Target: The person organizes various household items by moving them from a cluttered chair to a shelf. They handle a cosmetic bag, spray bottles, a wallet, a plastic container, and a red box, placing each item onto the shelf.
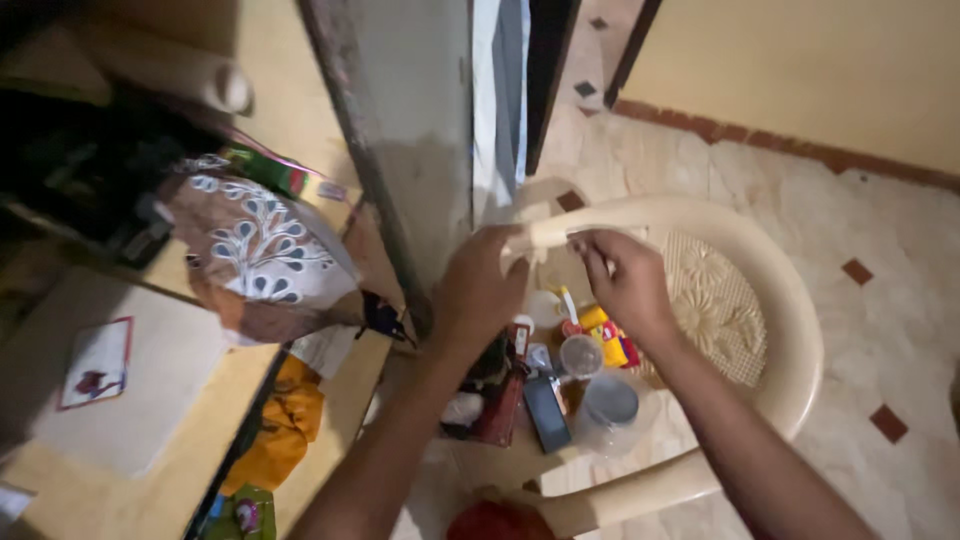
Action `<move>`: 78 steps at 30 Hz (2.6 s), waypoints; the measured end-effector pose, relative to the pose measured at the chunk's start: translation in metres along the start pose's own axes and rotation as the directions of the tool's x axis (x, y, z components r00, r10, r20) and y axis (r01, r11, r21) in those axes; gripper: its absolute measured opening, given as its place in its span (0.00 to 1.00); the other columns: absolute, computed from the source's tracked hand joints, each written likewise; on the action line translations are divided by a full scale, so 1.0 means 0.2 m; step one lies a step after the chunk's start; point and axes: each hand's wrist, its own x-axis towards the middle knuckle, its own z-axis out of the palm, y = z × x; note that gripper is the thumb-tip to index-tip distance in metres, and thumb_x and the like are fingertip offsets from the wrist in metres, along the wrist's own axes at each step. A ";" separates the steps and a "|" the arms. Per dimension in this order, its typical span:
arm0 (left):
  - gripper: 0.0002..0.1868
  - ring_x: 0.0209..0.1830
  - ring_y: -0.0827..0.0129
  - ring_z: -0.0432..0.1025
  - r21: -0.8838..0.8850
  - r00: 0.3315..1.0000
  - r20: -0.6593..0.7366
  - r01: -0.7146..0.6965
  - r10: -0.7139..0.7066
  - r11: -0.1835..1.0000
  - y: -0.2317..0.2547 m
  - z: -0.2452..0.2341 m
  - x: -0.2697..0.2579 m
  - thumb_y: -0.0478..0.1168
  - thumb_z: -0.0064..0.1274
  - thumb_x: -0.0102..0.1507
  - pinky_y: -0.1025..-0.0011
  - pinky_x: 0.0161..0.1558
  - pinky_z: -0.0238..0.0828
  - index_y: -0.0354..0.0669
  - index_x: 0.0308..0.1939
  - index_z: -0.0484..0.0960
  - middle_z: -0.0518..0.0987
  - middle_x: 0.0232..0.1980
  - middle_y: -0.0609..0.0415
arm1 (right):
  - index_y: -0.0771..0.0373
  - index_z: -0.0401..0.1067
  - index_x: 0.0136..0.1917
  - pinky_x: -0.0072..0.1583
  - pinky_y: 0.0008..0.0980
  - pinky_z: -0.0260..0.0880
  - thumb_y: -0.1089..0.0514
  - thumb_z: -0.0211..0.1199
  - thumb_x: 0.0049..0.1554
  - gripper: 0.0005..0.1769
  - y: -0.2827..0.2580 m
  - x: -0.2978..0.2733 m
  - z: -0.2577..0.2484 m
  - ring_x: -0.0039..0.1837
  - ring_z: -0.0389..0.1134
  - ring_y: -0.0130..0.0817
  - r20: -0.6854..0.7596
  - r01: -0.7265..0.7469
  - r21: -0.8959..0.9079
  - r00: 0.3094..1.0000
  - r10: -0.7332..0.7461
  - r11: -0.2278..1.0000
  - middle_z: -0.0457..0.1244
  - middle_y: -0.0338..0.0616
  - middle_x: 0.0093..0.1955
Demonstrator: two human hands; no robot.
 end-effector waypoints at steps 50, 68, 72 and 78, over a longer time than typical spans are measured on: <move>0.46 0.72 0.40 0.63 -0.065 0.717 0.162 0.693 -0.677 0.718 -1.92 2.39 -1.22 0.44 0.60 0.61 0.56 0.70 0.59 0.34 0.78 0.53 0.66 0.72 0.29 | 0.65 0.71 0.61 0.61 0.43 0.71 0.59 0.68 0.52 0.24 1.85 -2.17 1.35 0.60 0.72 0.52 0.451 -0.811 -0.130 0.464 0.763 0.570 0.69 0.58 0.57; 0.13 0.37 0.66 0.76 -0.242 0.599 0.373 0.800 -0.708 0.549 -1.46 1.97 -1.18 0.41 0.58 0.64 0.66 0.43 0.73 0.38 0.47 0.77 0.82 0.39 0.51 | 0.69 0.70 0.59 0.54 0.36 0.65 0.51 0.50 0.70 0.18 1.40 -1.89 0.96 0.49 0.62 0.38 0.393 -0.953 0.078 0.298 0.870 0.291 0.63 0.52 0.47; 0.12 0.38 0.65 0.74 -0.409 0.638 0.358 0.763 -0.682 0.500 -1.28 1.83 -1.10 0.38 0.59 0.63 0.65 0.43 0.73 0.36 0.47 0.77 0.81 0.40 0.49 | 0.67 0.66 0.69 0.61 0.32 0.65 0.53 0.55 0.66 0.23 1.31 -1.75 0.85 0.58 0.66 0.31 0.433 -0.901 0.158 0.431 0.792 0.404 0.68 0.47 0.57; 0.14 0.46 0.59 0.76 -0.520 0.762 0.302 0.635 -0.573 0.571 -0.94 1.43 -0.86 0.38 0.55 0.66 0.62 0.50 0.73 0.36 0.53 0.76 0.81 0.46 0.45 | 0.65 0.67 0.70 0.59 0.34 0.72 0.58 0.66 0.54 0.31 0.93 -1.50 0.48 0.57 0.70 0.31 0.667 -0.974 0.210 0.205 0.716 0.083 0.71 0.44 0.58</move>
